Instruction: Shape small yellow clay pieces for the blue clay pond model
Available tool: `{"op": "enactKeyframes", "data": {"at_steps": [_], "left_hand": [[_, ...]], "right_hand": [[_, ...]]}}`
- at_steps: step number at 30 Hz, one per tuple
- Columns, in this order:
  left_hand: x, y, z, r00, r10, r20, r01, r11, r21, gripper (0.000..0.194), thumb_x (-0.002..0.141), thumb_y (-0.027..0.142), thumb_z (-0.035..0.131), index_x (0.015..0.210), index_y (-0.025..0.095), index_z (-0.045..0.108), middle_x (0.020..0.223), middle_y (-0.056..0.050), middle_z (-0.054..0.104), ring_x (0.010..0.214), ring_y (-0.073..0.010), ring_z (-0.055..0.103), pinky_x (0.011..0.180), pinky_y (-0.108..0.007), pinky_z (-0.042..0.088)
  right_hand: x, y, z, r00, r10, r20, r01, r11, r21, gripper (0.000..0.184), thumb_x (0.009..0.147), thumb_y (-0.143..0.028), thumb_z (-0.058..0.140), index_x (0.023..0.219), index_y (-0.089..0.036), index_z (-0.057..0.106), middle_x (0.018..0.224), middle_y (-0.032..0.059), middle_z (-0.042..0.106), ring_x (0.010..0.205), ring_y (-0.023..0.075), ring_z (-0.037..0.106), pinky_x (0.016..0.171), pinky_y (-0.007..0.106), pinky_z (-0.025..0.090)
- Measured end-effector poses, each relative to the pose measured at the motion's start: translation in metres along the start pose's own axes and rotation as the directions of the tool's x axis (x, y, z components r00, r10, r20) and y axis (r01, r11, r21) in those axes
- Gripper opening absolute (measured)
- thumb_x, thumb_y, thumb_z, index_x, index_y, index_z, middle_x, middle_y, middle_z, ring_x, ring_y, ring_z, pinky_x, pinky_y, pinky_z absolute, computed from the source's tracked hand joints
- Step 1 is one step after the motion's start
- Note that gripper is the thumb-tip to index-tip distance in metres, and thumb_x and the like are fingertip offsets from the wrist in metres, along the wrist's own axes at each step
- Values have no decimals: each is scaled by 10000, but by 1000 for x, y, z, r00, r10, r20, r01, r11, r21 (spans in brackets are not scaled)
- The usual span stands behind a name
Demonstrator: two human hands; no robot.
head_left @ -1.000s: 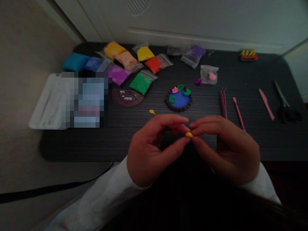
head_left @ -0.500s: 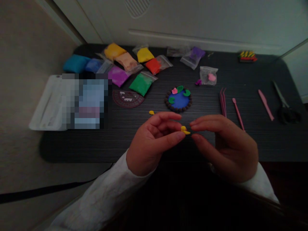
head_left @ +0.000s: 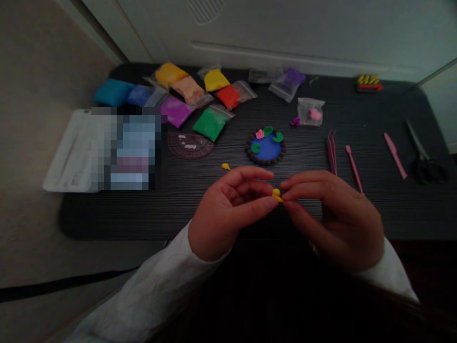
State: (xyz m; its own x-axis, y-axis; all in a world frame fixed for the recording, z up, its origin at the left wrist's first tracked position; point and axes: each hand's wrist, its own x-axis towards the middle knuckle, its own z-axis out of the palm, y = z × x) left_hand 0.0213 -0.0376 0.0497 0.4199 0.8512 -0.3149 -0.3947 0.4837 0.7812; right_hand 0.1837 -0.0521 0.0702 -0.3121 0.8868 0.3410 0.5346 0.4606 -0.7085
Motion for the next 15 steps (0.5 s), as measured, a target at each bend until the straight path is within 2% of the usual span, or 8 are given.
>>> {"op": "enactKeyframes", "data": {"at_steps": [9,15], "left_hand": [[1,1,0,1000,18,-3,-18,999,47,281,660,89,637,899,227,585,766,55,622,713,-38,567,663,-117,426],[1,1,0,1000,9,-6,-9,998,67,272,657,103,643,894,223,584,764,52,620,712,-41,565,665,-124,423]], "right_hand": [[-2,0,-2,999,-23,-22,23,999,-41,188,660,-86,613,844,-121,595,893,60,609,848,117,562,764,223,458],[0,-1,-4,999,-35,-2,35,995,-88,131,671,-95,607,798,-127,597,875,61,614,827,111,568,752,208,459]]}}
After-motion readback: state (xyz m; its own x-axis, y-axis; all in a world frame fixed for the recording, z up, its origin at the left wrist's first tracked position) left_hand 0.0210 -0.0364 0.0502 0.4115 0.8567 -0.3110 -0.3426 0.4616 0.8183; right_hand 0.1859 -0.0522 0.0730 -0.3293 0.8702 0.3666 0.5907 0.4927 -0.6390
